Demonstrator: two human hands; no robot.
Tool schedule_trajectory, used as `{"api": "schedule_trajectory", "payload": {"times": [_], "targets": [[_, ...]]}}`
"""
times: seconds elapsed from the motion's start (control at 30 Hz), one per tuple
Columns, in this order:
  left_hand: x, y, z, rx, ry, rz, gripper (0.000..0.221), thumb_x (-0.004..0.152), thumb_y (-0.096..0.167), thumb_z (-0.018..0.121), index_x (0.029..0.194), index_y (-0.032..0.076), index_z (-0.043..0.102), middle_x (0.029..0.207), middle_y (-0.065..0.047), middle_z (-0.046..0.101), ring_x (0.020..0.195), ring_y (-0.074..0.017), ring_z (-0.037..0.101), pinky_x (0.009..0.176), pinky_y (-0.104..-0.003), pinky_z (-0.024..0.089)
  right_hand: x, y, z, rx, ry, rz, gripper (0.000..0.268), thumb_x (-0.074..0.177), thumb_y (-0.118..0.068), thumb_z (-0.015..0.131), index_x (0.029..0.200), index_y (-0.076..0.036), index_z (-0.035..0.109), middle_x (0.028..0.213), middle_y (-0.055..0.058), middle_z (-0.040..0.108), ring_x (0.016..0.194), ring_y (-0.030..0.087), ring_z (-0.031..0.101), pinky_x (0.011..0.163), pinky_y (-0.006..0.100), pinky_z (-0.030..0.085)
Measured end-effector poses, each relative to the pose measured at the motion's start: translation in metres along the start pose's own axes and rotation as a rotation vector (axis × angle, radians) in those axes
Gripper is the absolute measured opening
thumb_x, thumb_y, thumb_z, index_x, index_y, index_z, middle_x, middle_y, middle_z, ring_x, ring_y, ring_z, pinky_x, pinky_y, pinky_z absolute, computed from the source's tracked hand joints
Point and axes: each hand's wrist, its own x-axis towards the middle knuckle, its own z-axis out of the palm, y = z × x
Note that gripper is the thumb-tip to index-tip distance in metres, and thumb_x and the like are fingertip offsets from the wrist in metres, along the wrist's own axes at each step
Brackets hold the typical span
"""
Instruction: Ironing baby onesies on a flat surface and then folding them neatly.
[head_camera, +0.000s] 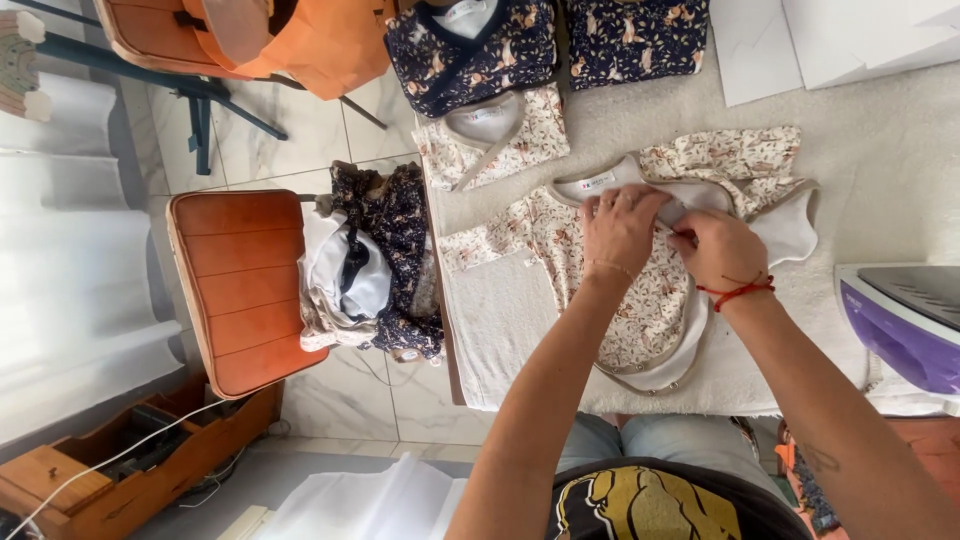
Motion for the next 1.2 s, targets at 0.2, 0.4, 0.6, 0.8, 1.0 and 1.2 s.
{"api": "schedule_trajectory", "payload": {"times": [0.2,0.4,0.6,0.8,1.0,1.2], "targets": [[0.027,0.001,0.003,-0.009,-0.248,0.011,0.027,0.078,0.019,0.047,0.095,0.039,0.053,0.093,0.011,0.052,0.102,-0.0134,0.050,0.096,-0.040,0.031,0.008,0.008,0.015,0.128,0.339,0.027,0.013,0.079,-0.025,0.067,0.092,-0.025,0.064,0.079,0.001,0.055,0.073,0.025,0.060,0.063,0.037,0.050],[0.032,0.000,0.003,-0.018,-0.163,0.025,0.013,0.077,0.041,0.049,0.086,0.033,0.053,0.083,0.008,0.052,0.096,-0.0138,0.052,0.095,-0.040,0.029,0.014,0.000,0.011,0.184,0.456,0.110,0.012,0.080,-0.019,0.067,0.091,-0.021,0.066,0.079,0.003,0.054,0.075,0.026,0.059,0.066,0.037,0.050],[0.032,0.001,0.004,0.000,-0.118,-0.005,0.015,0.069,0.042,0.057,0.078,0.031,0.054,0.076,0.007,0.053,0.090,-0.0148,0.054,0.095,-0.041,0.029,0.027,0.017,0.013,0.090,0.359,0.068,0.010,0.078,-0.029,0.069,0.086,-0.023,0.066,0.076,0.004,0.055,0.075,0.027,0.059,0.065,0.038,0.050],[0.031,0.004,0.010,-0.036,-0.112,-0.080,0.014,0.069,0.040,0.060,0.077,0.030,0.053,0.078,0.005,0.053,0.089,-0.0160,0.053,0.094,-0.042,0.030,0.039,0.015,0.002,0.231,0.187,0.203,0.012,0.070,-0.027,0.071,0.080,-0.023,0.065,0.074,0.003,0.055,0.078,0.027,0.059,0.069,0.037,0.047],[0.021,-0.001,0.013,0.006,-0.060,-0.023,0.024,0.069,0.035,0.063,0.090,0.033,0.052,0.082,0.006,0.054,0.096,-0.0160,0.052,0.097,-0.044,0.030,0.059,0.016,0.011,0.190,0.087,0.412,0.016,0.061,-0.026,0.067,0.073,-0.020,0.058,0.074,0.004,0.057,0.081,0.029,0.059,0.066,0.038,0.046],[-0.048,-0.019,-0.030,-0.119,-0.003,0.342,0.013,0.065,0.022,0.055,0.077,0.023,0.049,0.084,0.003,0.045,0.085,-0.0175,0.048,0.082,-0.037,0.038,0.058,-0.003,-0.019,0.146,-0.005,0.466,0.012,0.066,-0.023,0.061,0.075,-0.016,0.058,0.083,0.013,0.061,0.084,0.036,0.059,0.067,0.043,0.047]]}}
